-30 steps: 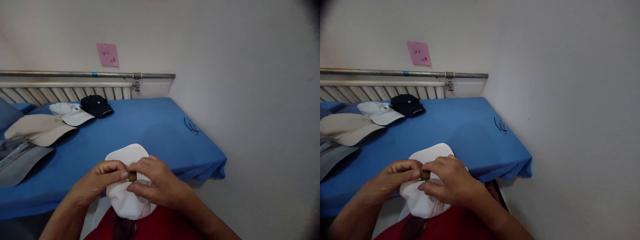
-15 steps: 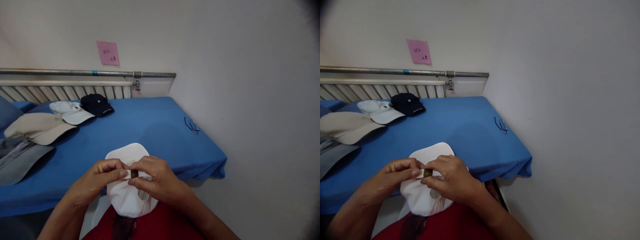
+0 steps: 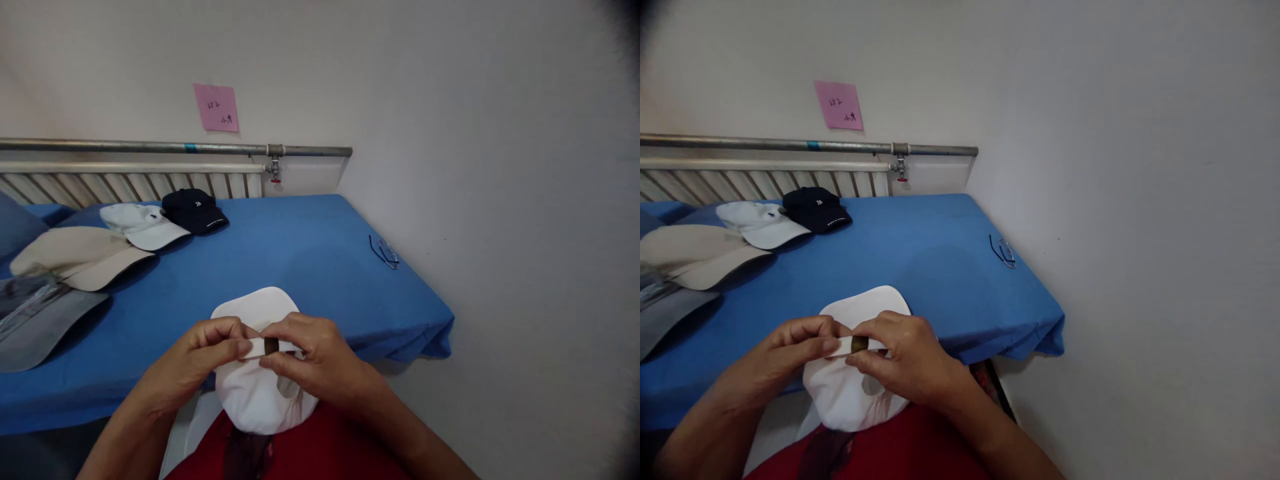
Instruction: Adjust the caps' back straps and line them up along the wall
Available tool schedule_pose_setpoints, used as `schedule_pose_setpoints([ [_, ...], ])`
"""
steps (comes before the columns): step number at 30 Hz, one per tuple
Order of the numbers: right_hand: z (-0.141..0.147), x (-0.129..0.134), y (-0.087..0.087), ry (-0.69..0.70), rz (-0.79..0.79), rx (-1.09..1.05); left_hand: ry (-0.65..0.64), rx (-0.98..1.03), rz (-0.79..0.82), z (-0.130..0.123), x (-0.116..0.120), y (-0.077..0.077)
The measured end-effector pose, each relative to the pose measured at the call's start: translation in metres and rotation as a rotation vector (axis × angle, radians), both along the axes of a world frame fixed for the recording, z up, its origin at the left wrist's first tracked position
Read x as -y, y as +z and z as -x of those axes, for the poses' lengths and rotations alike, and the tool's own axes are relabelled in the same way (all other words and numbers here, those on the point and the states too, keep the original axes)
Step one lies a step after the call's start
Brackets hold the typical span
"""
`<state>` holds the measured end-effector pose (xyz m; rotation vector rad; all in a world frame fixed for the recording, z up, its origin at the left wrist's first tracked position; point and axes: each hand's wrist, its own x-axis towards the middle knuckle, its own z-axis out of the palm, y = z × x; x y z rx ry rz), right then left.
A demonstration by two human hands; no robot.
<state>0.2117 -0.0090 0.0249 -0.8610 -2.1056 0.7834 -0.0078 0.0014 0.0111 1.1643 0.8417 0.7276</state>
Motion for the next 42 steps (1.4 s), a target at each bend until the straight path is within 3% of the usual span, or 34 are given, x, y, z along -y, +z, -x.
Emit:
schedule_pose_setpoints([
  [7,0.000,-0.001,-0.002,-0.025,-0.002,0.003,0.055,0.014,0.016,-0.002,-0.004,0.004],
  [11,0.000,0.000,-0.002,-0.025,0.054,-0.036,-0.069,-0.050,0.064,0.000,-0.004,0.007],
  [13,-0.001,0.000,-0.001,-0.029,0.120,-0.074,-0.113,-0.065,0.088,0.000,-0.003,0.007],
  [17,-0.007,0.000,0.004,-0.032,0.319,-0.138,-0.081,-0.080,0.089,-0.005,0.000,0.009],
  [21,-0.012,0.000,0.007,0.019,0.417,-0.123,-0.088,-0.131,0.028,-0.015,0.002,0.016],
  [29,-0.013,0.003,0.004,0.053,0.389,-0.165,-0.175,-0.210,-0.120,-0.019,0.008,0.025],
  [31,-0.013,0.003,0.003,0.050,0.393,-0.176,-0.144,-0.223,-0.147,-0.019,0.008,0.025],
  [34,-0.012,0.002,0.002,0.054,0.419,-0.191,-0.073,-0.201,-0.137,-0.019,0.006,0.022],
  [42,-0.011,0.005,-0.003,0.062,0.371,-0.211,-0.163,-0.215,-0.174,-0.018,0.008,0.026],
])
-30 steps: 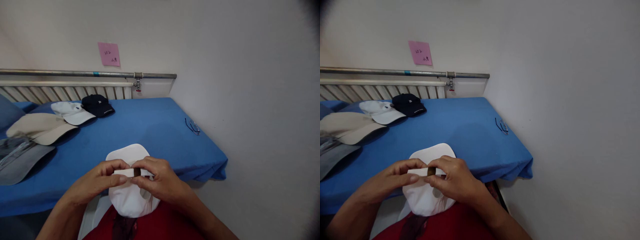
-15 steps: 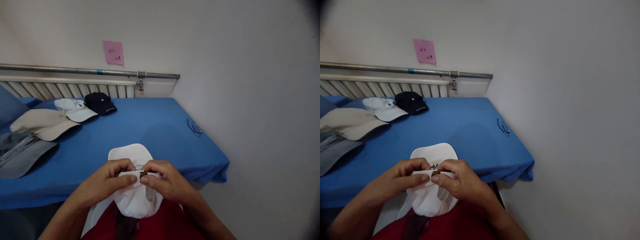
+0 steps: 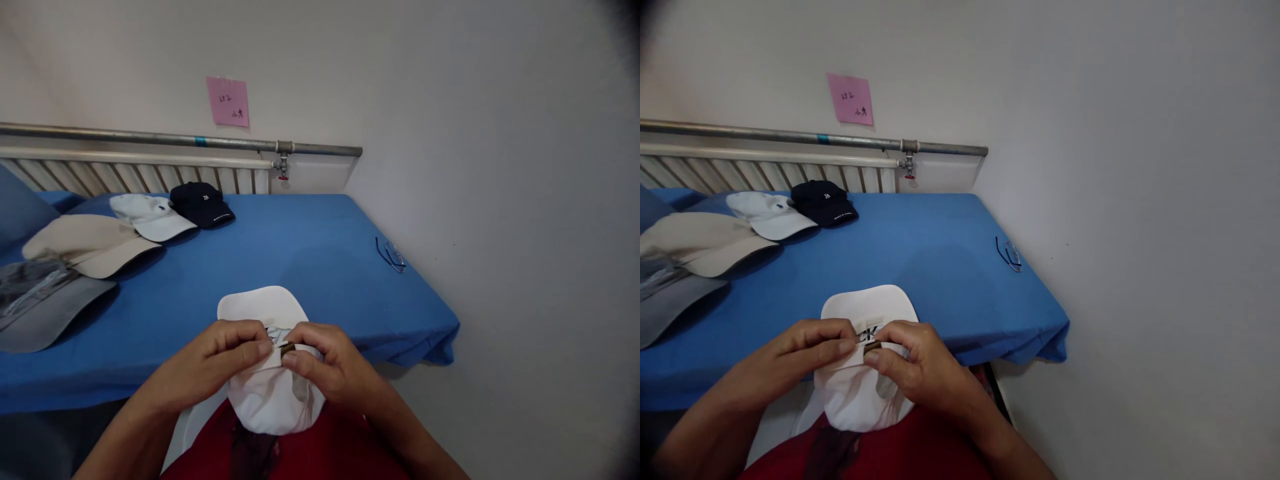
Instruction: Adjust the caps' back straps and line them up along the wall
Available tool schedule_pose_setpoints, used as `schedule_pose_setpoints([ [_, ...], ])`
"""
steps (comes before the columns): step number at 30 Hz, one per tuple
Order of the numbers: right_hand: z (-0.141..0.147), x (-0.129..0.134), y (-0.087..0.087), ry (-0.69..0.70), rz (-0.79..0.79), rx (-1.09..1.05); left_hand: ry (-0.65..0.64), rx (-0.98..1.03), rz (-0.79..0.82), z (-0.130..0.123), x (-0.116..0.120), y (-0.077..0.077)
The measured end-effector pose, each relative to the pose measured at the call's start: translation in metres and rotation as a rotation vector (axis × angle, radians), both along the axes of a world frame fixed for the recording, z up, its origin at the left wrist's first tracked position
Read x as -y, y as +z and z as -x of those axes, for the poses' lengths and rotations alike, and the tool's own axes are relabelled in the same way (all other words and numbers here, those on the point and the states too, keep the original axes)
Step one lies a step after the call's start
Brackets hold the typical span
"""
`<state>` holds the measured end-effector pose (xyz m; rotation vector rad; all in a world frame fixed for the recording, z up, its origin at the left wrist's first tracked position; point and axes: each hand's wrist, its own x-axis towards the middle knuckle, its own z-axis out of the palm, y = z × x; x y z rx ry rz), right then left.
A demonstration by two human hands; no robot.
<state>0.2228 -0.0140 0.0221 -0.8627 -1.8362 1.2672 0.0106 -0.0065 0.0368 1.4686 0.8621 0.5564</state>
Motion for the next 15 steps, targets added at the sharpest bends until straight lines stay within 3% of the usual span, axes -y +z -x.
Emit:
schedule_pose_setpoints([
  [15,0.0066,-0.0006,-0.0085,-0.082,0.063,-0.034,-0.015,0.044,0.097,-0.0045,0.0011,-0.0011],
])
